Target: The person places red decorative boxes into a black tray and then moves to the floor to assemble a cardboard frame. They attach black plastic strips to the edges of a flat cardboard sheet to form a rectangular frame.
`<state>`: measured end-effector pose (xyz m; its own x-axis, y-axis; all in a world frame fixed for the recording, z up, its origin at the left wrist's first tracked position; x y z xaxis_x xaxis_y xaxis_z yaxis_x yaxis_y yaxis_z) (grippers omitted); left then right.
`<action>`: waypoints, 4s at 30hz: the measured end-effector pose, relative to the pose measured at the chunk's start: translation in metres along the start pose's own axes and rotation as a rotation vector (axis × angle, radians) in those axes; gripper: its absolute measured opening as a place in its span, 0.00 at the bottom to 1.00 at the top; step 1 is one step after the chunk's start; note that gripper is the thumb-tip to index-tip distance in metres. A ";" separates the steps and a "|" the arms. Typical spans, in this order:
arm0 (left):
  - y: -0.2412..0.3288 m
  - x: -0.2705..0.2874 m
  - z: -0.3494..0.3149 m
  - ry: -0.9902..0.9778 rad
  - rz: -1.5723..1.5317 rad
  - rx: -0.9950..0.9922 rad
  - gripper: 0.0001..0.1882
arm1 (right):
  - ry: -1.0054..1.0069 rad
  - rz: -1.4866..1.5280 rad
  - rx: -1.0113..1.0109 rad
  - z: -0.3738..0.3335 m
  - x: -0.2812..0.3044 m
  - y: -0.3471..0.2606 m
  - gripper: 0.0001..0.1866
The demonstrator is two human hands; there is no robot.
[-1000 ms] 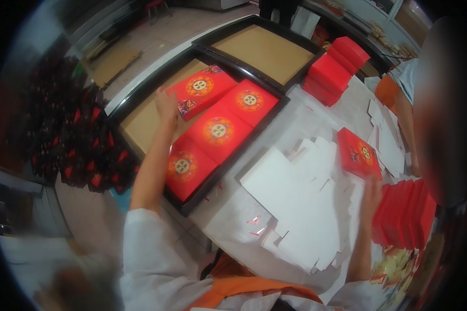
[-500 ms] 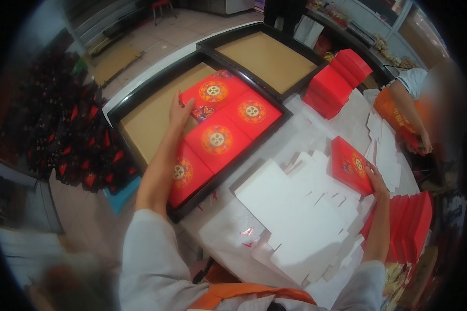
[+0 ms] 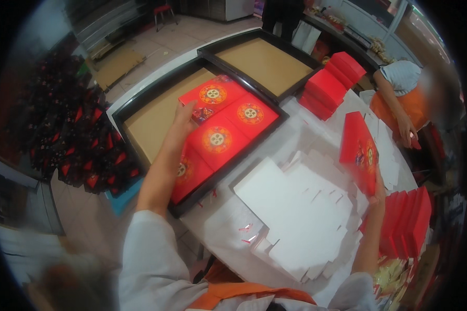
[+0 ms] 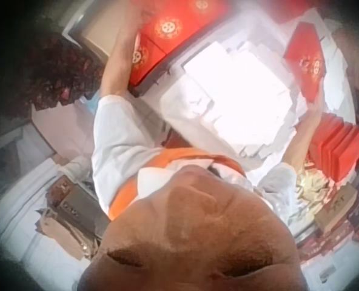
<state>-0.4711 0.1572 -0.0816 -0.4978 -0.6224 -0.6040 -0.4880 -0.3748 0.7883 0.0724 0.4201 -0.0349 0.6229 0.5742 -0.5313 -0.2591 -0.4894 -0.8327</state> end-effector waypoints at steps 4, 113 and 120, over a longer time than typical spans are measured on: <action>0.001 0.011 -0.010 0.139 0.015 -0.004 0.07 | -0.031 -0.024 -0.011 -0.008 -0.038 0.034 0.24; -0.048 -0.162 -0.268 -0.725 -0.188 0.361 0.33 | -0.320 -1.065 0.767 -0.125 -0.226 0.010 0.21; -0.090 -0.164 -0.291 -0.683 0.255 0.021 0.36 | -0.187 0.479 0.107 -0.090 -0.202 0.123 0.22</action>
<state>-0.1364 0.0928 -0.0198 -0.9307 -0.1185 -0.3460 -0.3076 -0.2582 0.9158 -0.0188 0.1852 -0.0156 0.2759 0.4145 -0.8672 -0.5625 -0.6619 -0.4954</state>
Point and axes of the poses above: each hand's wrist, its own z-axis towards the middle knuckle, its own x-axis out of the back of the hand, y = z × x, the point moved 10 cm from there along z, towards the middle knuckle, and after that the axes turned 13 degrees about -y, right-handed, at the moved point
